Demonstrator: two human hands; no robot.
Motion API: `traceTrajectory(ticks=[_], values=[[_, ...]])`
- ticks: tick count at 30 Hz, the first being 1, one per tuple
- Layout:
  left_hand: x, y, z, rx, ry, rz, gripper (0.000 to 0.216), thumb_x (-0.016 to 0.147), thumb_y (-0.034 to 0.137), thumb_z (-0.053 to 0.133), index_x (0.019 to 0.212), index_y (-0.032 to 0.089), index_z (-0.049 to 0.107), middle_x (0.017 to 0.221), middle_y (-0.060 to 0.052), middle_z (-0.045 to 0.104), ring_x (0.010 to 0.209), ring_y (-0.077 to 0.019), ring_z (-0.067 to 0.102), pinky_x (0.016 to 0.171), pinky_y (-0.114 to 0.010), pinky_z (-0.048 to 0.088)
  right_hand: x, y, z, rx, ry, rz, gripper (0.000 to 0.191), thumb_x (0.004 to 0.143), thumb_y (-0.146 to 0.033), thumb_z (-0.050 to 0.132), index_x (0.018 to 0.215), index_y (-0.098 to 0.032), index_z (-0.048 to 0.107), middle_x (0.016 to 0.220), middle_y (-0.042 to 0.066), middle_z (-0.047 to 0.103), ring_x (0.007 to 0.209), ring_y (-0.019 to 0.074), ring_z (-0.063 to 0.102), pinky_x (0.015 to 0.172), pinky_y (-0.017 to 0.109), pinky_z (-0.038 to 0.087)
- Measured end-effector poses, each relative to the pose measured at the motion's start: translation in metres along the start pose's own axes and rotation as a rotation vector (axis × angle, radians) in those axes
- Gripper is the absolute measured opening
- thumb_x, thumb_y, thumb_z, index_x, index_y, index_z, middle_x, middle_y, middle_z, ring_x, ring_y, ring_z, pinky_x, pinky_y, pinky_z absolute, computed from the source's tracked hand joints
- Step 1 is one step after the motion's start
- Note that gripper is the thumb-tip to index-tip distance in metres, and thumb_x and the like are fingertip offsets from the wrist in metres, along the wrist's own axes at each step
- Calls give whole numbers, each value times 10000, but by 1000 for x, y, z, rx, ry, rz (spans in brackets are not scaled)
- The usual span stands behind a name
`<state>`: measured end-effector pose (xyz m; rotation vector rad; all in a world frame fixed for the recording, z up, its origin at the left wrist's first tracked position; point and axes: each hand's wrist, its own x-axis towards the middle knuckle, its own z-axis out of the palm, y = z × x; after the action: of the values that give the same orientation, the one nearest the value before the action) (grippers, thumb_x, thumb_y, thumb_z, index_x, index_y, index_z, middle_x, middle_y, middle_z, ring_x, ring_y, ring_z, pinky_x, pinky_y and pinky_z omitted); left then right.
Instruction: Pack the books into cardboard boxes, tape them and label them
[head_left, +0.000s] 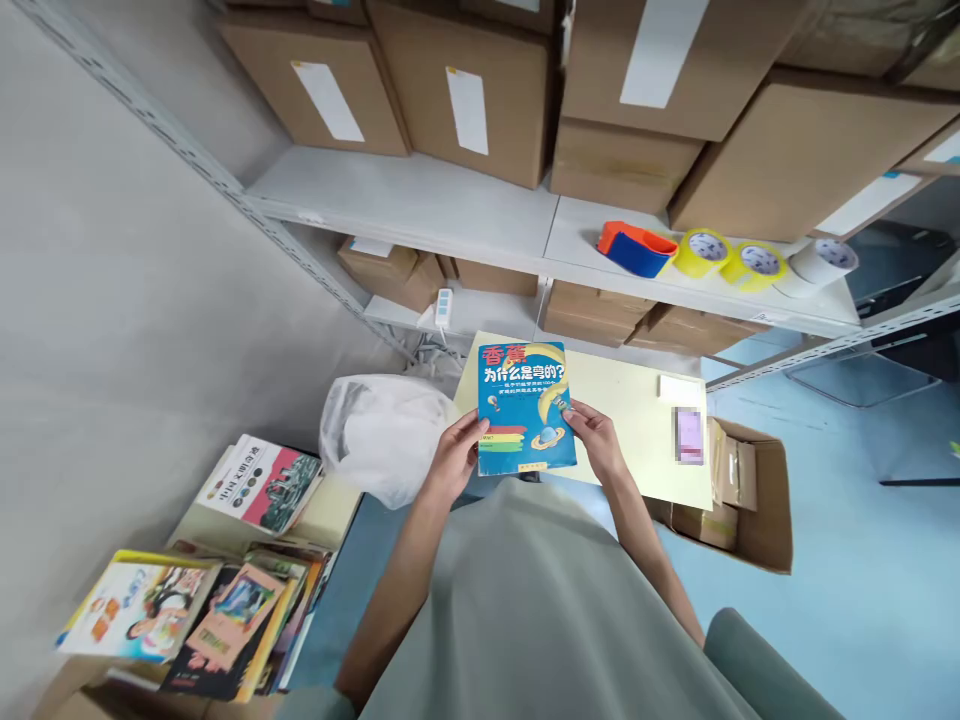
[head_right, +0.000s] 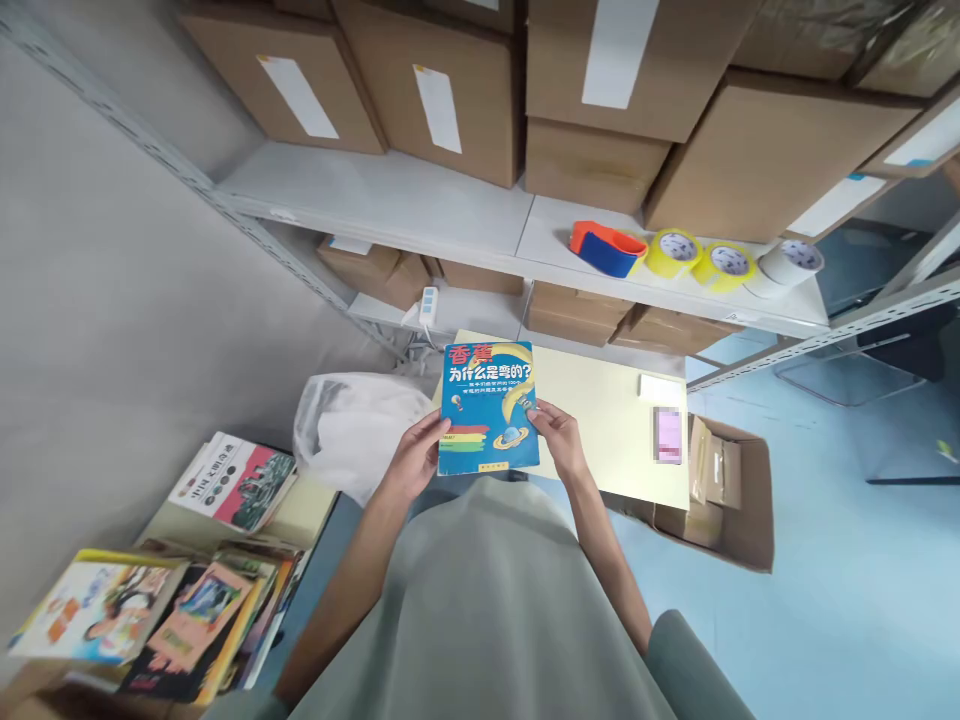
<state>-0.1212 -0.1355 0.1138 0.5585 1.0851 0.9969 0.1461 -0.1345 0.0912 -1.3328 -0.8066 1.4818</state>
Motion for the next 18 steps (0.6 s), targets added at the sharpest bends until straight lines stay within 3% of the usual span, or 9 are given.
traceTrajectory(ticks=[3, 5, 8, 11, 14, 18], values=[[9, 0, 29, 31, 36, 16, 840, 694, 627, 1001, 1378, 185, 794, 1286, -149, 847, 1230, -420, 788, 989, -483, 663, 17, -1, -19, -171, 102, -50, 737, 727, -736, 939, 1254, -228, 847, 1276, 141, 859, 1202, 407, 803, 1065, 591, 661], [14, 1, 46, 89, 57, 43, 842, 721, 636, 985, 1410, 194, 787, 1309, -139, 841, 1247, -418, 781, 987, -474, 667, 22, -4, -19, -284, 142, -126, 703, 772, -729, 908, 1271, -239, 841, 1374, 154, 823, 1301, 411, 765, 1123, 597, 637], [20, -2, 69, 210, 83, 114, 826, 771, 645, 950, 1445, 200, 777, 1316, -114, 839, 1241, -408, 781, 988, -467, 668, 21, -11, -1, -287, 14, -177, 626, 910, -707, 800, 1345, -257, 817, 1408, 125, 809, 1325, 380, 763, 1098, 538, 660], [23, -17, 92, 340, 94, 207, 745, 850, 643, 885, 1441, 200, 787, 1278, -101, 851, 1186, -392, 800, 1009, -480, 660, 14, -19, 25, -274, -61, -201, 644, 934, -685, 785, 1433, -279, 763, 1368, 94, 818, 1248, 350, 793, 1033, 480, 678], [25, -37, 107, 510, 82, 276, 597, 906, 580, 841, 1401, 247, 814, 1350, -93, 834, 1198, -375, 799, 1025, -477, 659, 13, -25, 34, -384, 62, -207, 603, 943, -672, 758, 1396, -274, 740, 1140, 72, 847, 970, 298, 809, 890, 419, 663], [41, -43, 102, 560, -14, 301, 626, 909, 645, 831, 1385, 240, 807, 1558, -133, 723, 1358, -381, 733, 1047, -462, 661, 23, -32, 15, -361, 163, -242, 473, 998, -687, 619, 996, -228, 735, 774, 9, 725, 693, 209, 642, 705, 332, 556]])
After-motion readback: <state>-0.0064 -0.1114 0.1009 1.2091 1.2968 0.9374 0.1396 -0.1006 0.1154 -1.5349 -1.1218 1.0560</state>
